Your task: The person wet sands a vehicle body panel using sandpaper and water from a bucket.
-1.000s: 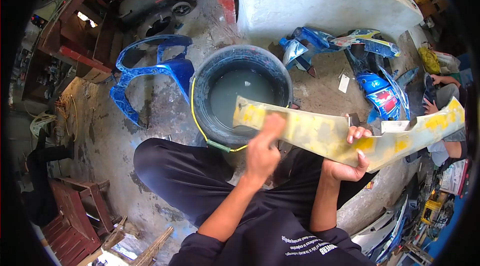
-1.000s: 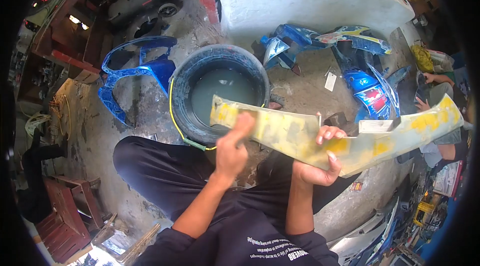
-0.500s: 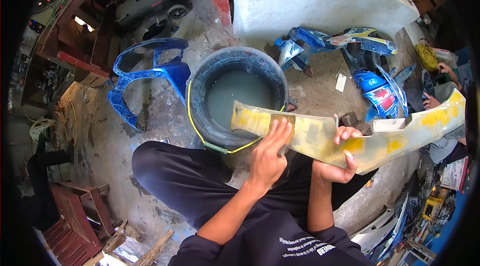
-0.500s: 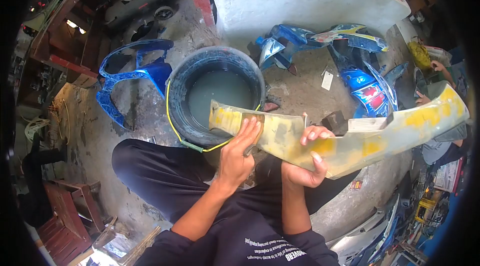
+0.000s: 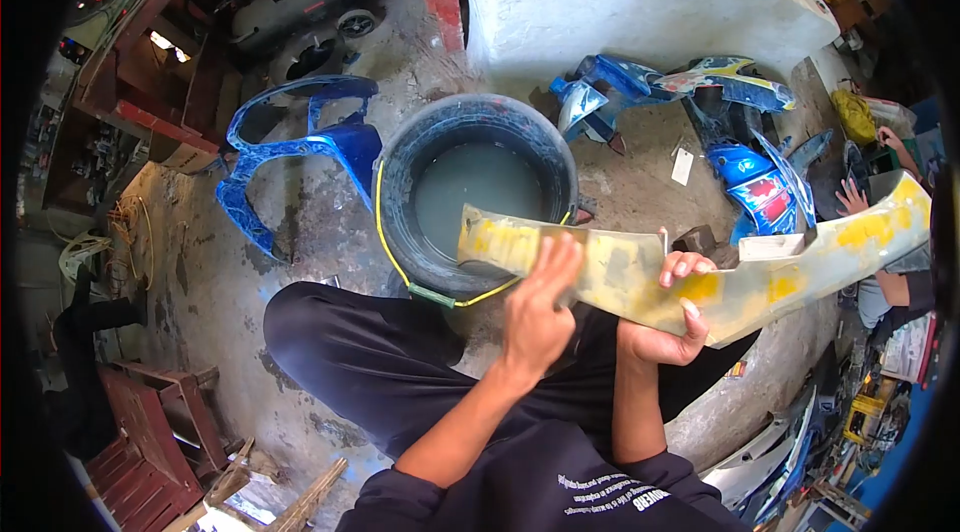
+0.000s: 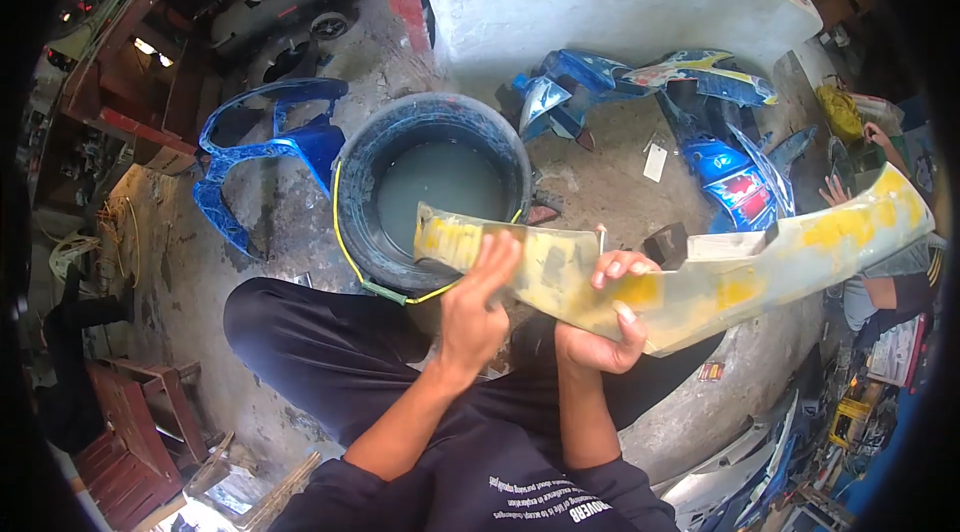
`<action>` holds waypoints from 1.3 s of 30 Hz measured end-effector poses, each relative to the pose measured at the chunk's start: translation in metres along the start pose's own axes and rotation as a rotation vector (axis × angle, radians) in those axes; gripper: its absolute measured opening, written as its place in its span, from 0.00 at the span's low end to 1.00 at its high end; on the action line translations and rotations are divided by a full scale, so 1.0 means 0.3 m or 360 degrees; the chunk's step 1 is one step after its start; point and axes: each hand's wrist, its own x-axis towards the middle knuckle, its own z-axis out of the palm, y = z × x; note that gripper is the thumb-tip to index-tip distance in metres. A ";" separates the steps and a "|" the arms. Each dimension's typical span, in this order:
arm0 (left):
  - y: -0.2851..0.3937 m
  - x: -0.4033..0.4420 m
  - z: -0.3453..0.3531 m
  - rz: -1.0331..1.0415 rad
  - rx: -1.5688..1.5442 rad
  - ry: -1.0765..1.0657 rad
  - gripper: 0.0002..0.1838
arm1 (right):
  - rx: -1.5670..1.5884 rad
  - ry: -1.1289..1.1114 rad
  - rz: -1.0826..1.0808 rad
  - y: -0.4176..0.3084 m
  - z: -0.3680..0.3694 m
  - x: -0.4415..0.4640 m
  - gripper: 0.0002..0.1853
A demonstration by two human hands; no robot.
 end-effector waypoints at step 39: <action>-0.078 0.062 -0.031 -0.0185 -0.0004 0.0124 0.40 | 0.0034 -0.0002 -0.0010 0.012 0.004 -0.014 0.25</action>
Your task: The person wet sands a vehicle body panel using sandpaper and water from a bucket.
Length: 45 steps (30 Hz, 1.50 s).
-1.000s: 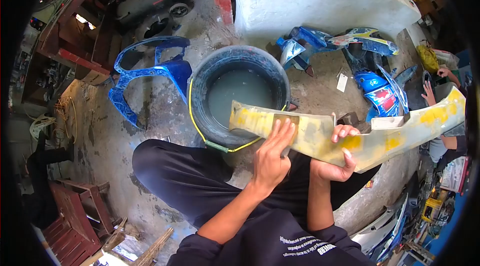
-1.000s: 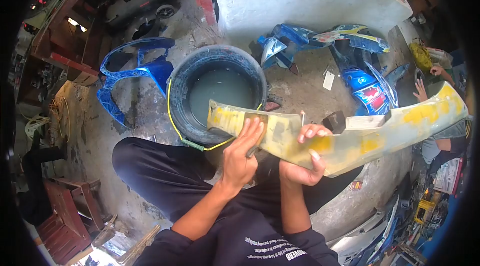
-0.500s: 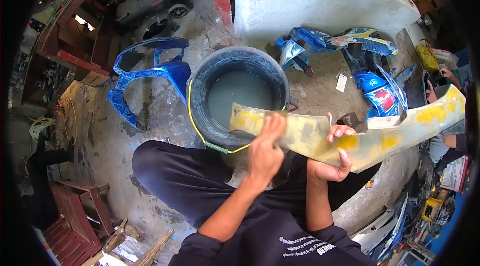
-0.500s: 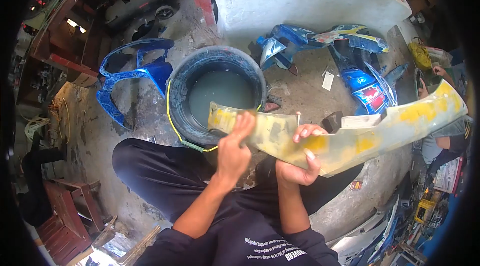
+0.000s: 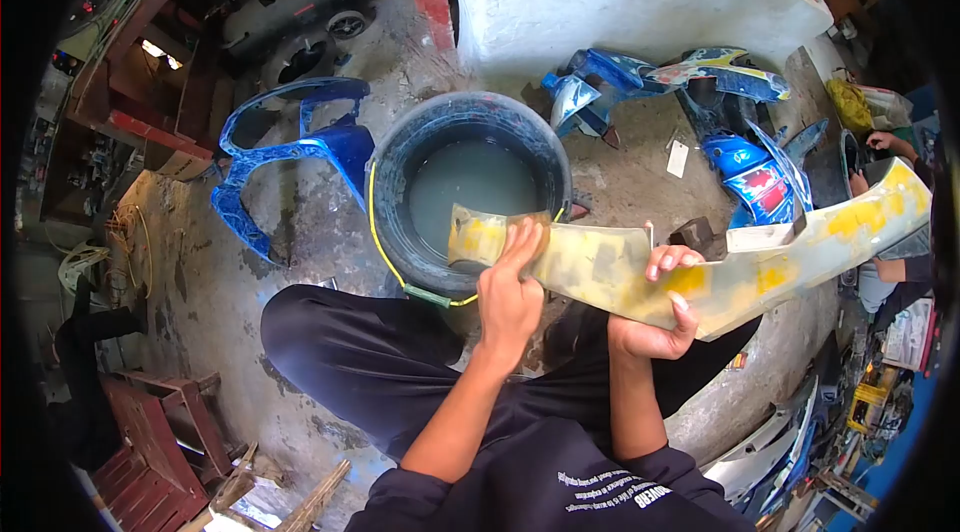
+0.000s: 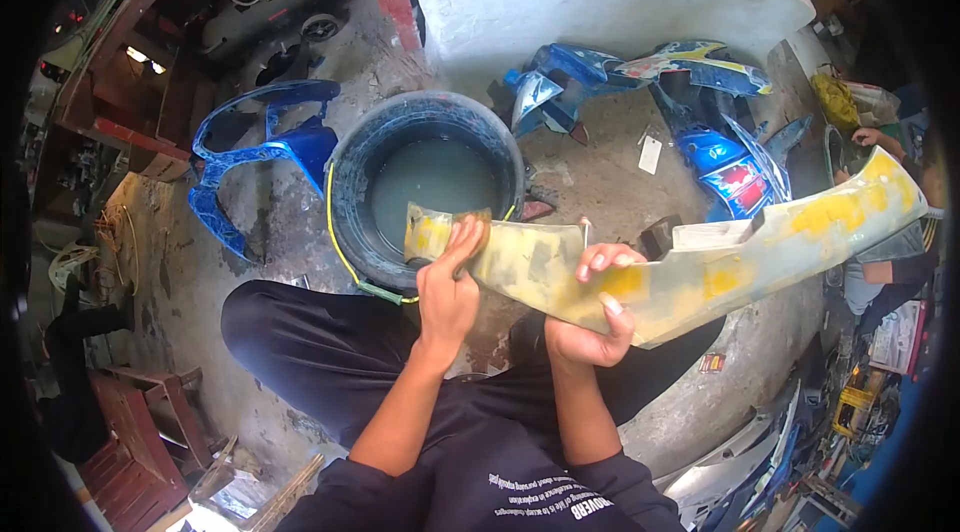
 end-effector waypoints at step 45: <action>0.050 -0.044 0.002 0.0278 0.0008 -0.0237 0.39 | 0.0146 0.0015 0.0050 -0.009 -0.043 0.027 0.25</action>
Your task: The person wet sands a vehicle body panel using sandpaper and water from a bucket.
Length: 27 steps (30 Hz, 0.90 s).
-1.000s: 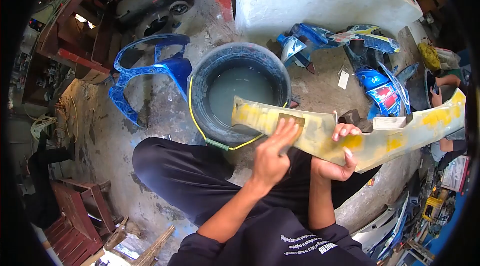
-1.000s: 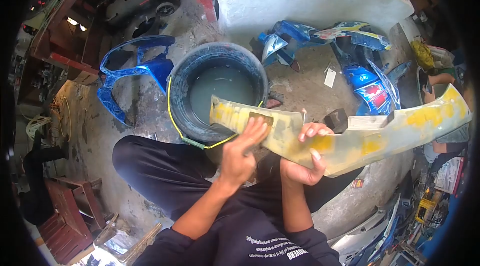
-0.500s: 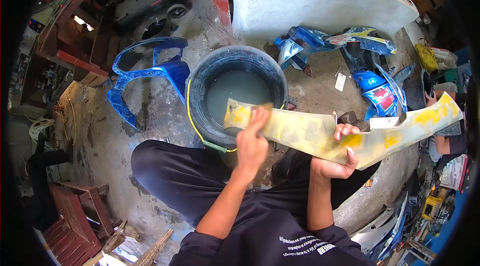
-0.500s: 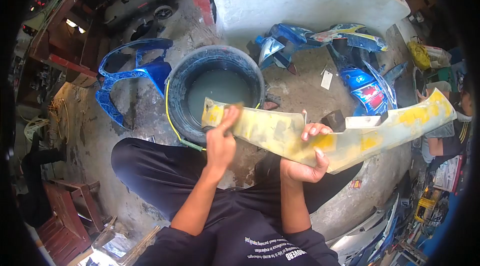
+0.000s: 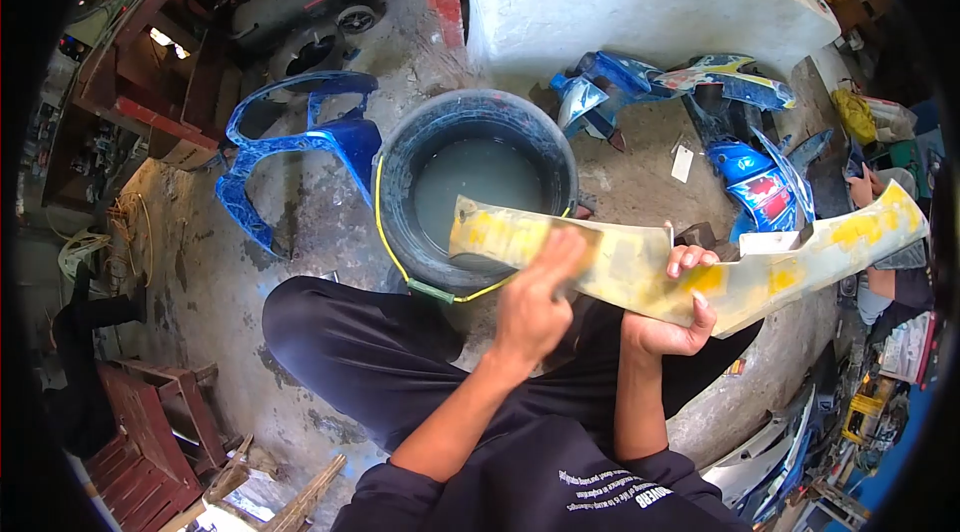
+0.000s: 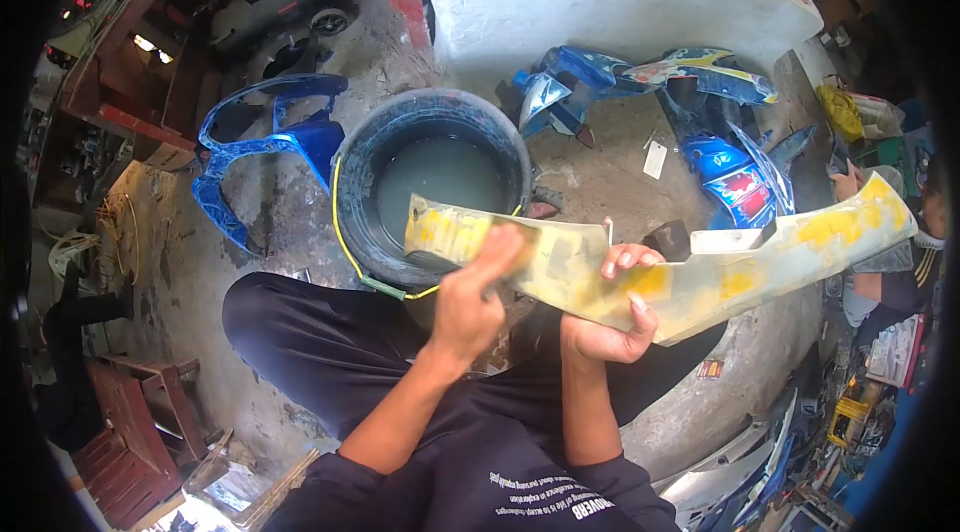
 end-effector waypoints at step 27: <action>0.115 0.022 0.025 -0.0143 0.0036 0.0019 0.41 | -0.0112 0.0007 -0.0018 0.025 0.036 -0.023 0.24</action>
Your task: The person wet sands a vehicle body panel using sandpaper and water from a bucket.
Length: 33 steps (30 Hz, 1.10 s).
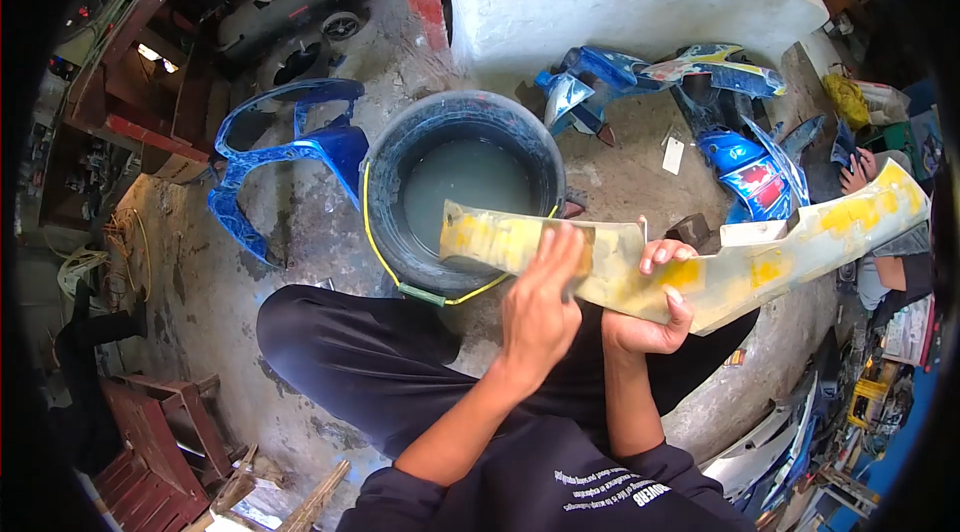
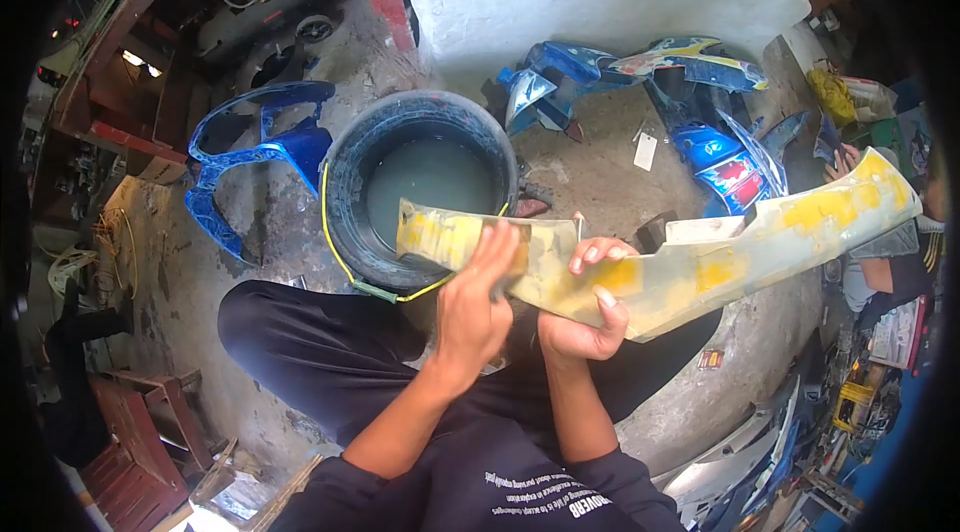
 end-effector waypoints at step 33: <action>-0.156 0.072 -0.185 -0.0380 -0.0679 -0.0192 0.21 | 0.0051 0.0054 0.0039 -0.023 -0.012 0.024 0.25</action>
